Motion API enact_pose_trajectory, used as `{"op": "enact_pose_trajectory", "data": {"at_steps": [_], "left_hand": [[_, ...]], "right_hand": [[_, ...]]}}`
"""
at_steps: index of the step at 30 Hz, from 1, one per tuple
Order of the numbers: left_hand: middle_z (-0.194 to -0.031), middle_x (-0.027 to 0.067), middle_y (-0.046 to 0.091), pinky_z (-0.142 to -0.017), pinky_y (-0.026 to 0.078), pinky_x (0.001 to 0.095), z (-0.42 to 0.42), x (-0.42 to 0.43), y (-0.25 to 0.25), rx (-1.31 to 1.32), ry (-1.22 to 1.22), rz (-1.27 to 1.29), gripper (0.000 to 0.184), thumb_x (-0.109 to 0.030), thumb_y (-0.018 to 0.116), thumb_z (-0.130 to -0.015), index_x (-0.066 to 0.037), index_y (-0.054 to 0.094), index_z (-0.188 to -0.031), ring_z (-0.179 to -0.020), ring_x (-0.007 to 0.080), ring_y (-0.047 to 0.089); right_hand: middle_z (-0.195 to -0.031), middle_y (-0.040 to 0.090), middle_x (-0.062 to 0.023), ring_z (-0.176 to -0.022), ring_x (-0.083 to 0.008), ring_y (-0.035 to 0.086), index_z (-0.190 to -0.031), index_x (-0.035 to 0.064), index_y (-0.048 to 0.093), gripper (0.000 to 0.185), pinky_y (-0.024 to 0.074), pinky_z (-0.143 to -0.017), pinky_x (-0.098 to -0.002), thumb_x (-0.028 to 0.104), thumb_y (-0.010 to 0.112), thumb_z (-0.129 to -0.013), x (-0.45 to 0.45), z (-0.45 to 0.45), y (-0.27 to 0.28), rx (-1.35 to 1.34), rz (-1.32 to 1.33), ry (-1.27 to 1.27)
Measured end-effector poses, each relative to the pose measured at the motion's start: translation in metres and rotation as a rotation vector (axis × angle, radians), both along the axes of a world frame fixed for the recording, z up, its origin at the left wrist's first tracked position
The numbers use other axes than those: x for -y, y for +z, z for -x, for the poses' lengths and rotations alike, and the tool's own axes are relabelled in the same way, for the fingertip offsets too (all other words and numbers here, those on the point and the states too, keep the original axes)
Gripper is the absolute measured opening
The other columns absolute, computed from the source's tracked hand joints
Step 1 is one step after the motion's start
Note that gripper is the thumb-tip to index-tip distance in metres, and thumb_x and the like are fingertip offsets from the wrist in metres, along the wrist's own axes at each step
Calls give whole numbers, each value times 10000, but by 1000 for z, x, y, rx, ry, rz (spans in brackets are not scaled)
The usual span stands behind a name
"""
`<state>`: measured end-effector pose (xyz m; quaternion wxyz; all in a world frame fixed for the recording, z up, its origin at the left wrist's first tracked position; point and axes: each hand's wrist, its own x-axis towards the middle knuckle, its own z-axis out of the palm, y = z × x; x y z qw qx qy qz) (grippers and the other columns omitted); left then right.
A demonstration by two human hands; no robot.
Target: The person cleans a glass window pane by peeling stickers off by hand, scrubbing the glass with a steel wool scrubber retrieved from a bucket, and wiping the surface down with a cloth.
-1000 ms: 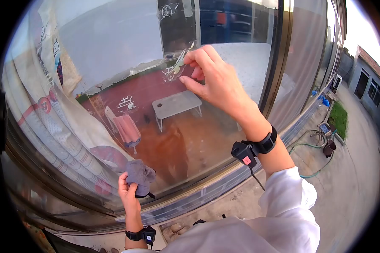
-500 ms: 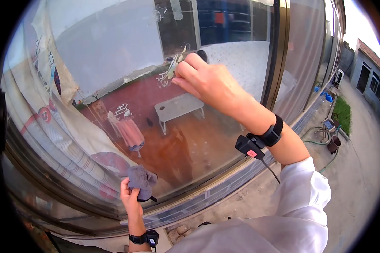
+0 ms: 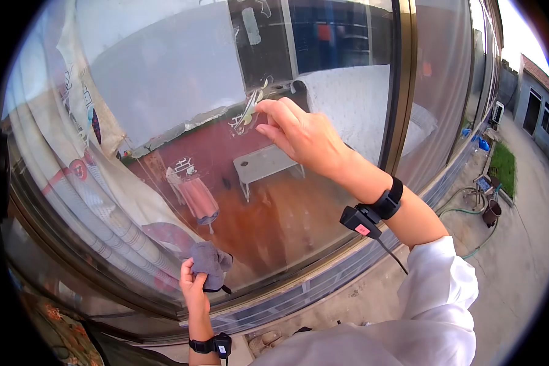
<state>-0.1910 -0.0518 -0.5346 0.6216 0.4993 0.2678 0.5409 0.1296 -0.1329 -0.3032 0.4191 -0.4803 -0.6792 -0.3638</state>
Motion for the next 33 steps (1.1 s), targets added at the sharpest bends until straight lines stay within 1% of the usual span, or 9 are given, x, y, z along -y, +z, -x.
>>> {"op": "enact_pose_trajectory", "data": {"at_steps": [5,7,13,21,23,27,29,30,33], "left_hand": [[-1070,57,625,-888,448,266,-2,1,-1,11,9,-7,347,89,611,-835,-17,543,-1159,-984,126,586],[-1062,57,626,-880,450,263,-4,1,2,15,10,-6,344,92,611,-834,-16,544,-1153,-976,125,588],[-1060,68,630,-866,454,259,-5,0,-1,16,33,10,332,102,614,-824,-13,546,-1128,-964,124,594],[-1045,76,639,-854,460,261,-3,-5,-2,29,33,12,334,103,624,-814,-9,554,-1121,-951,127,599],[-1040,75,640,-852,461,261,-4,-4,-2,34,35,15,335,104,626,-812,-9,557,-1120,-945,127,600],[-1031,73,639,-850,463,260,-3,-5,-5,33,30,20,342,106,635,-806,-5,559,-1120,-931,127,602],[-1027,72,639,-848,464,259,-6,-5,-3,39,33,25,343,107,637,-804,-3,558,-1120,-927,126,602],[-1023,71,639,-845,465,258,-6,-4,-2,33,50,39,344,107,639,-802,0,557,-1119,-922,125,602],[-1021,73,639,-844,467,257,-6,-4,-2,30,39,16,341,113,635,-801,5,556,-1115,-922,123,601]], "right_hand": [[-858,581,-24,-613,-188,610,-1068,96,617,251,489,-469,-295,127,703,-834,-9,-3,-2,138,-116,10],[-815,609,-13,-589,-140,593,-966,102,671,223,484,-473,-269,73,763,-766,-13,-6,-3,233,-230,-33],[-802,613,-2,-586,-128,590,-888,70,656,176,471,-452,-264,51,763,-748,-21,-3,-3,316,-361,-81],[-767,571,-27,-538,-106,564,-898,37,585,122,444,-469,-242,2,680,-830,-20,0,4,-28,-277,41],[-804,554,-56,-573,-179,569,-904,30,565,119,474,-507,-265,37,671,-851,-17,-1,8,-182,-215,68],[-858,568,-66,-596,-168,577,-914,20,558,131,485,-537,-256,31,672,-850,-4,-20,10,-48,-135,10],[-937,583,-72,-646,-148,591,-946,20,572,141,499,-551,-251,18,669,-845,-1,-3,15,-238,-259,90],[-1004,583,-79,-693,-138,601,-1075,31,598,253,513,-566,-251,0,668,-833,-3,1,16,-311,-277,63],[-1046,580,-83,-736,-131,607,-1193,62,597,389,519,-570,-245,-17,668,-819,-2,5,17,-252,-271,13]]}}
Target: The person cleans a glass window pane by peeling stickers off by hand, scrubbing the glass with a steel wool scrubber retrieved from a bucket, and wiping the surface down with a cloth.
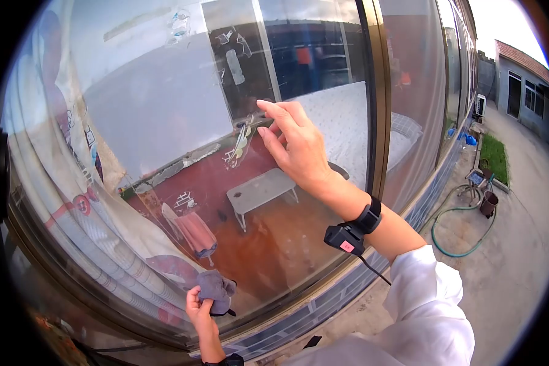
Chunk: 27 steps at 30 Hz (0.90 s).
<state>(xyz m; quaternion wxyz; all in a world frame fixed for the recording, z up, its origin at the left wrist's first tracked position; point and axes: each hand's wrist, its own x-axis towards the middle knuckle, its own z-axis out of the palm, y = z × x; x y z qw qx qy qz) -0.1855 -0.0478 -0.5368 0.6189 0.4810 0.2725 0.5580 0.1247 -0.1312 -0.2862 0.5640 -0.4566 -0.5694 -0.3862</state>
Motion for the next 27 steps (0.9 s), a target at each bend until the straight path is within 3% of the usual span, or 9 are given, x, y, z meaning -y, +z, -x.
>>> {"op": "enact_pose_trajectory", "data": {"at_steps": [8,10,19,23,27], "left_hand": [[-1024,76,638,-847,468,257,-1,1,-3,3,0,-31,342,119,643,-791,5,561,-1102,-924,124,601],[-1025,76,638,-848,469,257,-2,2,-3,6,-3,-45,340,119,645,-790,4,562,-1099,-924,125,602],[-1012,72,643,-847,468,256,0,-1,0,-11,1,-11,349,136,637,-784,2,568,-1098,-920,127,605],[-1016,75,652,-848,472,263,0,-1,-2,-49,25,-34,363,135,573,-773,0,559,-1110,-916,131,617],[-1017,76,652,-849,473,264,-1,-2,-2,-41,25,-36,362,139,566,-775,0,559,-1109,-919,131,617]], "right_hand": [[-941,616,-80,-778,-222,615,-1051,46,685,302,503,-664,-305,-42,699,-762,-15,-3,-7,76,-173,-92],[-960,623,-70,-776,-152,613,-1049,63,707,268,506,-648,-263,-59,679,-812,-15,-4,-7,99,-233,-116],[-945,626,-62,-768,-147,601,-1060,74,710,233,480,-650,-252,-14,657,-851,-16,3,-15,-83,-189,-73],[-916,624,-58,-755,-132,591,-1073,71,708,238,473,-641,-250,-12,650,-858,-19,4,-17,-72,-224,-63],[-904,624,-53,-763,-119,604,-1048,51,704,194,483,-646,-241,-1,632,-876,-12,0,-12,-152,-120,74]]}}
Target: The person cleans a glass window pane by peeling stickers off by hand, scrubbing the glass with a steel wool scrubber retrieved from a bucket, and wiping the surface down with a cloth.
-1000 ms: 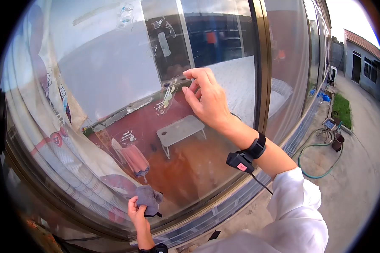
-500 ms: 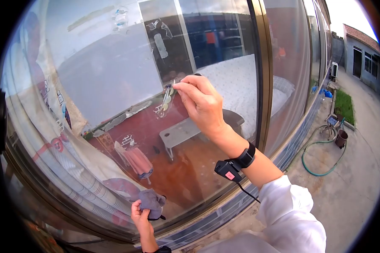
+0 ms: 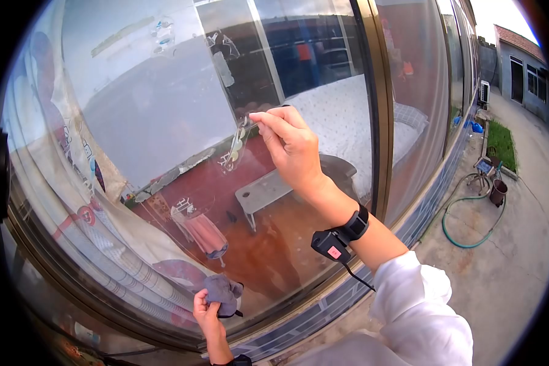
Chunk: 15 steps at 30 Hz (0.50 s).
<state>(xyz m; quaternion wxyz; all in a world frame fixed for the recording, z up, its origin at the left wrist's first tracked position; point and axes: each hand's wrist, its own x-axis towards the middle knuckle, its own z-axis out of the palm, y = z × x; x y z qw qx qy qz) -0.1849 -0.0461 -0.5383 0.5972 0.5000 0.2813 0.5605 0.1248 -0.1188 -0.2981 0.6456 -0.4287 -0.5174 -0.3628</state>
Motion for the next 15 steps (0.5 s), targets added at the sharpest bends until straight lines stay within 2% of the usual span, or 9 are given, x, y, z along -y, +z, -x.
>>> {"op": "enact_pose_trajectory", "data": {"at_steps": [4,5,7,11,15], "left_hand": [[-1022,78,652,-853,473,265,0,0,0,-5,13,-2,360,144,559,-781,-1,557,-1111,-922,131,617],[-1022,76,649,-852,470,262,0,0,0,13,-5,7,346,143,593,-785,3,565,-1100,-927,130,611],[-1023,75,646,-850,467,259,1,0,1,33,-22,17,333,141,627,-788,7,573,-1088,-932,129,605],[-1024,72,646,-848,467,258,1,-1,0,21,-32,15,333,138,629,-792,8,574,-1093,-931,127,605],[-1020,67,647,-846,467,257,1,-1,3,-3,-21,33,328,134,635,-793,12,575,-1092,-930,124,603]], "right_hand": [[-944,621,-61,-806,-117,633,-1023,20,689,143,513,-687,-236,16,613,-902,8,-7,3,-16,117,117],[-944,621,-61,-806,-117,633,-1023,20,689,143,513,-687,-236,16,613,-902,7,-6,2,-17,115,118],[-928,615,-53,-751,-123,626,-995,23,669,127,520,-683,-234,-11,603,-892,2,-1,2,-192,9,289],[-946,611,-50,-750,-106,630,-991,18,660,114,537,-691,-229,18,636,-880,0,2,4,-148,7,191],[-884,610,-43,-697,-95,612,-910,13,656,94,519,-625,-229,57,700,-840,-1,4,13,-125,36,84]]}}
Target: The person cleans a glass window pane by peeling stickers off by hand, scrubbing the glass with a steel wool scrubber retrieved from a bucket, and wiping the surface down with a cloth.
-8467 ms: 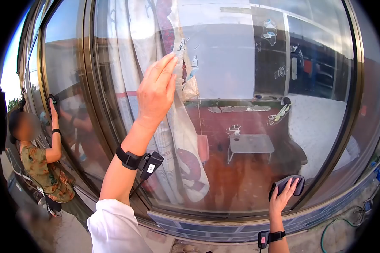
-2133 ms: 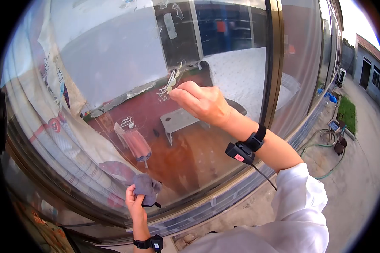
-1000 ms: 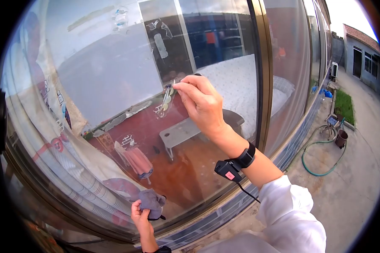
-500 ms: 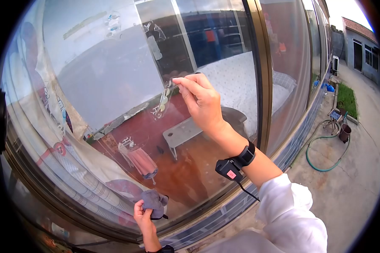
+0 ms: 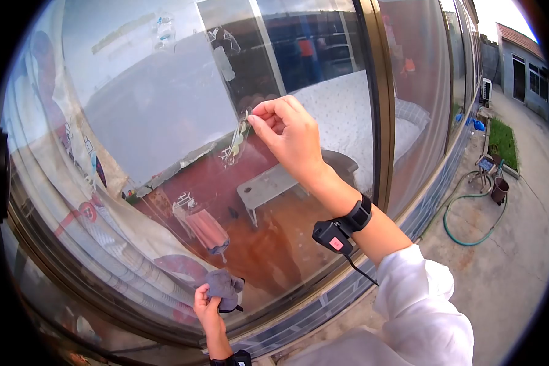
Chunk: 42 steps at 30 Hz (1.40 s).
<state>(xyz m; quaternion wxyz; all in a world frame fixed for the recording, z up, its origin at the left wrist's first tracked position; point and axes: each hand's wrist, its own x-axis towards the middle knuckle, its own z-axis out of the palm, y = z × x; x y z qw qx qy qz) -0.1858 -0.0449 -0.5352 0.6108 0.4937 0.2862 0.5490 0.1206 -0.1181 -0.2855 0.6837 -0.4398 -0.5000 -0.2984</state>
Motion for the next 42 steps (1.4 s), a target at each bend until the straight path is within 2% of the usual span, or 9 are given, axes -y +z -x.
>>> {"op": "enact_pose_trajectory", "data": {"at_steps": [12,16,18,20,24,28,37,40,42], "left_hand": [[-990,81,667,-825,486,262,1,-6,-5,-13,9,-15,337,158,601,-774,26,583,-1083,-895,129,627],[-1002,89,666,-827,487,264,0,-5,-5,-30,39,-7,336,158,591,-774,29,582,-1085,-902,129,627],[-998,81,660,-820,483,257,-1,-4,-4,-32,12,-18,347,156,581,-774,28,583,-1096,-894,122,621],[-996,75,655,-816,481,252,1,-2,-4,-35,31,-15,353,155,577,-774,26,584,-1102,-891,118,617],[-992,56,642,-805,473,239,-4,2,0,-17,18,-20,368,157,564,-774,20,587,-1115,-884,109,606],[-999,54,643,-814,477,245,-3,3,0,-28,12,-15,359,150,576,-786,18,589,-1119,-895,108,607],[-1002,58,650,-822,476,246,-3,4,-2,-48,6,-6,342,150,584,-793,13,593,-1107,-903,108,607],[-988,55,646,-830,472,250,-6,8,2,-35,-17,-40,318,144,594,-805,8,587,-1092,-891,111,603],[-1031,59,636,-839,469,259,-1,8,-1,-34,19,-32,339,125,574,-814,-5,554,-1127,-919,123,604]], "right_hand": [[-889,615,-57,-748,-106,602,-837,9,634,91,492,-610,-225,38,717,-814,8,1,-35,126,94,129],[-973,631,-97,-790,-165,618,-860,14,614,158,511,-640,-256,8,740,-764,16,-1,-67,519,446,139],[-1067,619,-102,-825,-196,628,-974,38,597,231,520,-651,-280,-13,699,-773,12,23,-61,240,61,-28],[-1279,547,-138,-1101,-307,568,-1243,57,545,510,489,-888,-371,-13,691,-759,13,12,-57,347,111,-207],[-1508,330,-161,-1401,-360,280,-1383,93,472,652,234,-1116,-501,228,716,-793,-7,50,-77,455,321,-307],[-1465,413,-39,-1398,-232,322,-1307,171,542,554,232,-1143,-464,290,707,-792,-16,89,-121,1084,578,299],[-1519,334,-114,-1414,-364,252,-1414,144,449,610,205,-1066,-623,224,658,-847,-29,46,-22,350,103,-487],[-1467,413,-80,-1393,-281,314,-1191,119,625,432,208,-1113,-582,283,700,-799,-11,81,-76,1053,462,71],[-1008,696,-78,-874,-248,675,-794,22,695,272,523,-789,-375,274,644,-884,11,71,-112,947,900,579]]}}
